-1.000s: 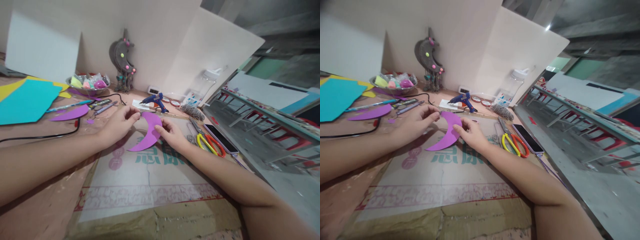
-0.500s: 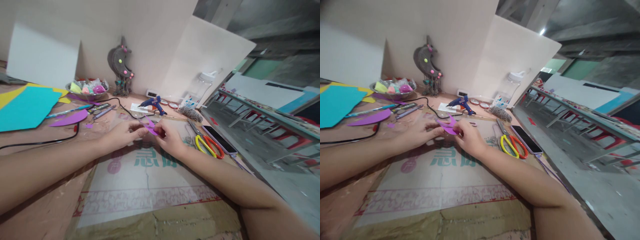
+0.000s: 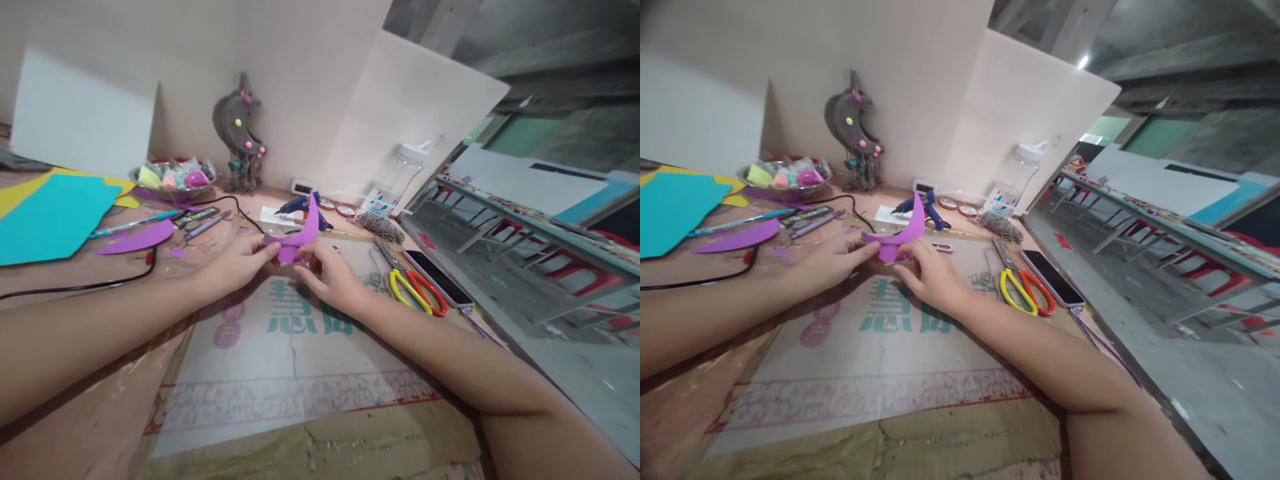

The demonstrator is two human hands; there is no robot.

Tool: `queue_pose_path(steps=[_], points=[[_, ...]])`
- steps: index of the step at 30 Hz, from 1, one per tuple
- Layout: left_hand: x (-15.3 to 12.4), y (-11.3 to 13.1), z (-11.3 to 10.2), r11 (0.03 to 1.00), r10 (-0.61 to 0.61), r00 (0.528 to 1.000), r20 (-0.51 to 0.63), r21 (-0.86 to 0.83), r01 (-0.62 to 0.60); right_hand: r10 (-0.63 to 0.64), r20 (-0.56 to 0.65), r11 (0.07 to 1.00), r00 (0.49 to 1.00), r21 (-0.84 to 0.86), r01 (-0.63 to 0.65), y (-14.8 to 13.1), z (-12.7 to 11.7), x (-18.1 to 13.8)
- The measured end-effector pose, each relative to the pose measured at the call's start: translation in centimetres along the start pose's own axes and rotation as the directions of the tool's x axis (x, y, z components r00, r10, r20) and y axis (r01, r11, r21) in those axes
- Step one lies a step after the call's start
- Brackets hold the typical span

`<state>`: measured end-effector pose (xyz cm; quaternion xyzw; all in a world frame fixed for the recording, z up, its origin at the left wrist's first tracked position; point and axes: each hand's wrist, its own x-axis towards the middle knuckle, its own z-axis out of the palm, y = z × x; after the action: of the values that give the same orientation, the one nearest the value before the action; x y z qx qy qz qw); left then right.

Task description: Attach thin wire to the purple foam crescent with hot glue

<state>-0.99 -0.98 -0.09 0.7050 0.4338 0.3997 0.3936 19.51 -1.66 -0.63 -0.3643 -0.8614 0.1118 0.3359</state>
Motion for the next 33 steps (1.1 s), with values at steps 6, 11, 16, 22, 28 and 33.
queue_pose_path(steps=[6,11,16,22,28,33], points=[[0.0,0.2,0.1,0.998,-0.012,0.998,-0.056,-0.067,0.008,0.313,-0.3,0.884,0.901,0.438,-0.161,1.3,-0.1,0.6],[-0.3,0.6,0.2,0.999,0.017,0.998,-0.065,-0.032,-0.019,0.42,-0.105,0.752,0.902,0.596,-0.281,1.5,-0.5,1.2],[-0.2,0.5,0.0,0.998,-0.036,0.999,0.028,-0.059,0.038,0.462,-0.025,0.718,0.886,0.598,-0.358,0.9,-0.7,1.1],[-0.1,0.3,0.1,0.993,-0.03,0.999,0.041,-0.115,0.035,0.464,0.008,0.69,0.886,0.624,-0.367,1.0,-0.7,1.2],[-0.1,0.6,0.3,0.981,-0.049,0.999,0.0,-0.189,0.048,0.459,-0.019,0.689,0.888,0.638,-0.343,1.2,-0.7,1.1],[0.0,0.2,0.1,0.996,-0.056,0.996,0.069,-0.062,0.06,0.449,-0.017,0.695,0.893,0.635,-0.337,1.2,-0.5,1.2]])
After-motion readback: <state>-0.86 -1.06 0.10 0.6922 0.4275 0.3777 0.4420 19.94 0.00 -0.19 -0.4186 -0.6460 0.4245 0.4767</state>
